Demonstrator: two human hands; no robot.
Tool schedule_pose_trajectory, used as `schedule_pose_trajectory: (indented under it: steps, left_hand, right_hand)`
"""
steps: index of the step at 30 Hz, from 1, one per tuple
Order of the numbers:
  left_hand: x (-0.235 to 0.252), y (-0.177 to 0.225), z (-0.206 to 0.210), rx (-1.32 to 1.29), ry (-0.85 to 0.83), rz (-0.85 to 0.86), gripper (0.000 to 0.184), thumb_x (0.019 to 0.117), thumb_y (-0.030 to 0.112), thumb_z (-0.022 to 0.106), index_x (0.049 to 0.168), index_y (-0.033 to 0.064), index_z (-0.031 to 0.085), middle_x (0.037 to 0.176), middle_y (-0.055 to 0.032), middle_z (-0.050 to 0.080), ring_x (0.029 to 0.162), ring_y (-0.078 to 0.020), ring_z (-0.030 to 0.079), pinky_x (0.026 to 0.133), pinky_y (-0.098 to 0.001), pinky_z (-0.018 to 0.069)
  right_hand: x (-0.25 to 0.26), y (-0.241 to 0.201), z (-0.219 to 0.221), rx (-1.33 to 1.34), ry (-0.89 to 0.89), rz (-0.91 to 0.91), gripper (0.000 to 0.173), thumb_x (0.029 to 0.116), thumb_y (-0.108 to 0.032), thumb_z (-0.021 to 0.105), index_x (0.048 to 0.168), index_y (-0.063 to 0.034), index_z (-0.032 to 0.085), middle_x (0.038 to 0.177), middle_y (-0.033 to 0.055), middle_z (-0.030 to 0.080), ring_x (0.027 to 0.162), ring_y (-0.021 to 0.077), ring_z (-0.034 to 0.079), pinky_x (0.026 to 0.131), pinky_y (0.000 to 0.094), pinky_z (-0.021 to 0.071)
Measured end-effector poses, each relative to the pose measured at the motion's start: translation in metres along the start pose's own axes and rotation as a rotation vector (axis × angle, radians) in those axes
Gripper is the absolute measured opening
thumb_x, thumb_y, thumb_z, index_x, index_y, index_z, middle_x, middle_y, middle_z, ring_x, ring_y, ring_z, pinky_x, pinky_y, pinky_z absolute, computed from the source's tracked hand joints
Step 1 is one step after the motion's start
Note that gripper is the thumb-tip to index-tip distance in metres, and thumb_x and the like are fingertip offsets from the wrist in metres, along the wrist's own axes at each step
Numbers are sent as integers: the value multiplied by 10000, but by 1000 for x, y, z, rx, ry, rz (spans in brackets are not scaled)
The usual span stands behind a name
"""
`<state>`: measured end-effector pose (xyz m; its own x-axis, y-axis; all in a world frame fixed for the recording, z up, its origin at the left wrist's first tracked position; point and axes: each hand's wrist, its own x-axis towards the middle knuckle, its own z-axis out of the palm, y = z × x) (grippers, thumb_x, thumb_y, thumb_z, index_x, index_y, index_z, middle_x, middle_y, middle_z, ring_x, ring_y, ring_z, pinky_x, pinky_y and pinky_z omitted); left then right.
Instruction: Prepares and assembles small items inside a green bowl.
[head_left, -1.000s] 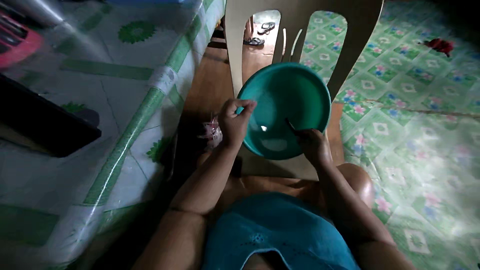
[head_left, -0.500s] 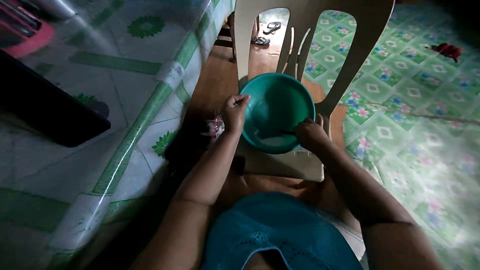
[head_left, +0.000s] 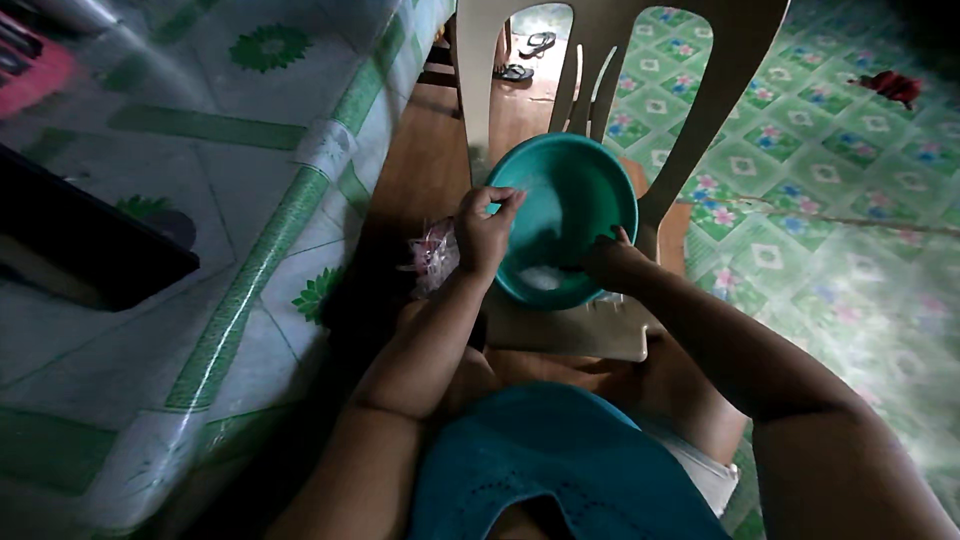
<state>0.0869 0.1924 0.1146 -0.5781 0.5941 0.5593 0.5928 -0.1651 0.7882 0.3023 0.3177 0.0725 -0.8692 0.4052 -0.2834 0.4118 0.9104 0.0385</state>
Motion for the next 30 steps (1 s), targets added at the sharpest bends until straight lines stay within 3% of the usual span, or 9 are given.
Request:
schedule_pose_trajectory:
  steps: [3,6,12,16,18,20,25,30]
  left_hand:
    - [-1,2,2,8,15,35,225,922,252,770,964,32,747,949,-67,728,950,-119,685,899,-284,549]
    - [-2,7,3,10,16,50,210,919,240,772,957,35,750,940,-63,732,949,-117,689,898,-283,551]
    - [-4,12,6,-8,32,57,184,912,214,778,953,36,754,931,-59,732,946,-119,685,892,-283,548]
    - [-4,19,8,1,33,25,193,917,233,775,960,47,755,935,-47,730,953,-112,677,900,-284,535]
    - [-3,16,9,11,41,27,196,922,241,768,960,49,753,939,-49,730,968,-128,673,913,-302,528]
    - [-1,12,8,26,36,23,207,926,248,763,965,45,753,941,-58,731,969,-144,674,920,-321,527]
    - [11,-8,2,53,-26,-79,251,936,261,752,1041,33,750,1010,-83,729,987,-145,685,932,-326,551]
    - [24,-33,-1,132,-144,-250,260,947,310,740,1078,86,756,1073,-63,730,1039,-153,681,967,-373,545]
  right_hand:
    - [-3,0,-2,-9,6,-27,180,941,-67,686,1109,-38,744,1113,178,721,1198,424,613,1134,713,291]
    - [0,3,-4,-72,-31,-29,227,913,0,676,1128,-47,736,1139,165,715,1204,411,611,1120,706,313]
    - [2,9,4,-68,51,-36,209,847,36,733,1037,-47,760,1090,191,714,1128,437,636,1048,730,372]
    - [10,-22,12,96,-55,-5,344,923,21,662,1235,-109,729,1229,187,688,1215,423,607,1084,711,349]
    - [19,-38,10,168,-76,14,329,940,-2,646,1232,-130,727,1210,173,693,1195,409,617,1030,693,401]
    - [30,-49,8,269,-114,51,302,994,-66,609,1266,-147,714,1260,159,685,1254,393,592,1070,688,382]
    - [52,-49,23,578,76,3,225,999,-188,651,1197,-133,743,1229,122,713,1242,360,610,1057,729,352]
    - [43,-34,-6,532,138,-14,228,1014,-196,626,1209,-144,733,1162,103,732,1178,329,645,1051,690,377]
